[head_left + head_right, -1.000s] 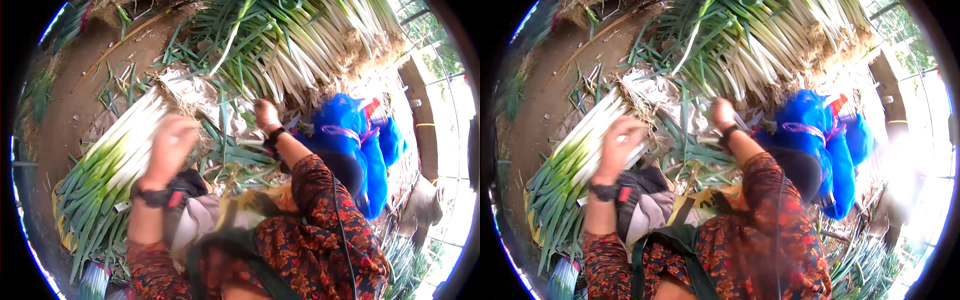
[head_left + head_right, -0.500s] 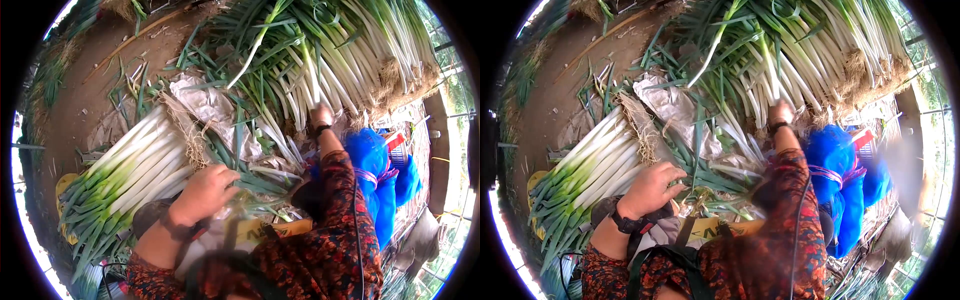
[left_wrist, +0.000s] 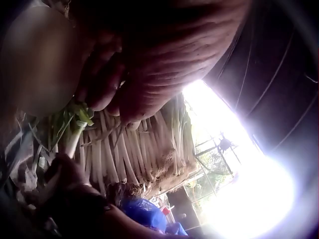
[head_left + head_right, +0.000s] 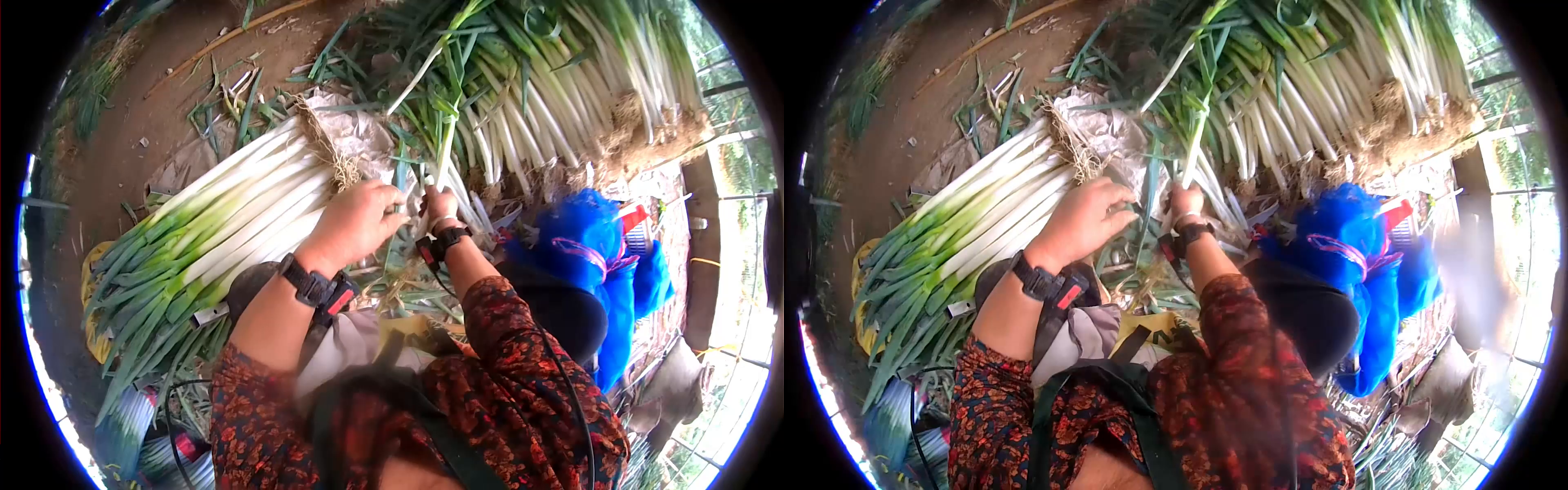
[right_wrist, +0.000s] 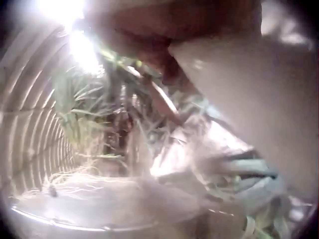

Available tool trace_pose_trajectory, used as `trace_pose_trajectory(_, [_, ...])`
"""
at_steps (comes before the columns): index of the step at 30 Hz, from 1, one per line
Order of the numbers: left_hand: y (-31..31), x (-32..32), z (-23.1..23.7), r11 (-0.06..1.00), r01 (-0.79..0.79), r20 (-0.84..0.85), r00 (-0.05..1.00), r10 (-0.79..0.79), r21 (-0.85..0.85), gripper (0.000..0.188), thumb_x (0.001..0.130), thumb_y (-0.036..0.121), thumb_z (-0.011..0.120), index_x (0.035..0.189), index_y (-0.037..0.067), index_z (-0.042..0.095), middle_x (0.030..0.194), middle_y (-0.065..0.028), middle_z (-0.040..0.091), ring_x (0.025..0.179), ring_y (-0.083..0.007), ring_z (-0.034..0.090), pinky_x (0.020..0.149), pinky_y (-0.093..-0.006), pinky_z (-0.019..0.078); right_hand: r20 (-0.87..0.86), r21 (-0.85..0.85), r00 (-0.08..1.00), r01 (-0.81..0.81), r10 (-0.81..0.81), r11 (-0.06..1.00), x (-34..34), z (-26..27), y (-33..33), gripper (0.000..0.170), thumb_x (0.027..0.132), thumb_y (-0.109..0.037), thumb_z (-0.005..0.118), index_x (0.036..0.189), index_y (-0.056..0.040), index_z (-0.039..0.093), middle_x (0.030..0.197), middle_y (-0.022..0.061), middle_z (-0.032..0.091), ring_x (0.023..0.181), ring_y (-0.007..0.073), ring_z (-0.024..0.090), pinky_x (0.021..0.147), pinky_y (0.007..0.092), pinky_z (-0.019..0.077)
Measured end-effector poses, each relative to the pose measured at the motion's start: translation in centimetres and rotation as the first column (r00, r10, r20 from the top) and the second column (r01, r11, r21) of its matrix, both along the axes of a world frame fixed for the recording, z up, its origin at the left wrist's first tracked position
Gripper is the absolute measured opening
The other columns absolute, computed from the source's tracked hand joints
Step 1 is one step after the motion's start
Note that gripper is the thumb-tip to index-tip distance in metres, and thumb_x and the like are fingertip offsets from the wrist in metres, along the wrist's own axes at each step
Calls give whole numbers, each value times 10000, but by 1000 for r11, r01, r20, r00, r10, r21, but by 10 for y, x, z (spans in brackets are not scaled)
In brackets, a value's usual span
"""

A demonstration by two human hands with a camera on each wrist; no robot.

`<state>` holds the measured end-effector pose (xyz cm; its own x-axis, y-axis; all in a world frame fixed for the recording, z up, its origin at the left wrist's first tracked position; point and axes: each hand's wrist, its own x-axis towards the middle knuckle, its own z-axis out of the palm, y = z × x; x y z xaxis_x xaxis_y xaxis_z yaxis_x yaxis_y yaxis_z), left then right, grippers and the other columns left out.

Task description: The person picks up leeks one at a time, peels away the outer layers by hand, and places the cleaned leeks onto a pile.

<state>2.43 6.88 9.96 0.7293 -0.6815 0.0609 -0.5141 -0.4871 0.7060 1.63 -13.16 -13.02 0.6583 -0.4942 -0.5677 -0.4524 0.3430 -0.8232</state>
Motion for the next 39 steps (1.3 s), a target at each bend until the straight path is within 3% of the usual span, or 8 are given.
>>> trace_pose_trajectory(7, [-5, 25, -5, 962, -230, 75, 967, 243, -144, 298, 821, 262, 715, 996, 24, 679, 960, -182, 654, 920, -316, 638, 823, -389, 500, 147, -501, 984, -16, 103, 865, -70, 111, 21, 168, 821, -131, 652, 895, -13, 557, 679, 37, 560, 523, 153, 509, 474, 324, 432])
trace_pose_trajectory(21, [-37, 44, -28, 840, -509, -168, 859, 483, -187, 706, 854, 653, 566, 1194, 35, 560, 1069, -190, 669, 1004, -287, 654, 830, -364, 517, 231, -220, 923, -259, 309, 940, -227, 206, 60, 161, 863, -44, 607, 1000, -69, 527, 687, -6, 526, 515, 63, 464, 436, 228, 387])
trace_pose_trajectory(25, [-39, 7, -35, 791, -407, -154, 912, 380, -457, 475, 944, 477, 524, 1144, 46, 532, 894, -190, 678, 777, -335, 676, 687, -435, 522, 197, -454, 913, -239, 358, 858, -233, 187, 52, 189, 855, -55, 621, 1024, -48, 536, 772, 9, 569, 621, 77, 505, 534, 228, 436])
trace_pose_trajectory(27, [-25, -27, 5, 935, -344, -192, 927, 324, -84, 376, 1017, 344, 428, 1063, -11, 544, 685, -94, 561, 624, -249, 592, 592, -376, 493, 188, -534, 908, -225, 374, 815, -230, 180, 45, 181, 857, -37, 617, 1013, -57, 526, 761, -6, 555, 598, 68, 491, 512, 221, 419])
trace_pose_trajectory(31, [-23, -88, -55, 887, 381, 10, 920, -392, -262, 370, 972, 402, 503, 1098, 73, 615, 831, -171, 651, 782, -304, 657, 741, -418, 511, 345, -471, 868, -169, 358, 866, -216, 185, 43, 208, 871, 19, 579, 1039, -83, 512, 734, -36, 526, 530, 39, 464, 436, 202, 377])
trace_pose_trajectory(35, [19, -107, 47, 731, 593, -351, 800, -487, 337, 501, 883, 454, 642, 1168, 45, 586, 1011, -177, 627, 872, -314, 629, 798, -392, 509, 335, -571, 834, -191, 439, 799, -215, 193, 33, 252, 852, 30, 598, 1082, -63, 557, 857, 1, 604, 718, 63, 525, 604, 226, 457])
trace_pose_trajectory(37, [33, -98, 42, 996, 89, 147, 985, -92, 30, 539, 779, 436, 741, 1155, 73, 608, 1024, -136, 619, 928, -271, 619, 883, -418, 474, 196, -714, 852, -214, 485, 666, -219, 222, 41, 224, 849, -38, 661, 1061, -54, 590, 858, -21, 597, 732, 52, 519, 630, 226, 465])
trace_pose_trajectory(39, [38, -77, 61, 963, -73, 711, 660, 241, -258, 375, 778, 305, 732, 1102, 135, 650, 1107, -99, 538, 917, -268, 597, 1009, -500, 390, 113, -680, 858, -301, 502, 668, -224, 237, 49, 244, 850, -32, 657, 1083, -54, 588, 844, -24, 595, 686, 47, 515, 573, 217, 450])
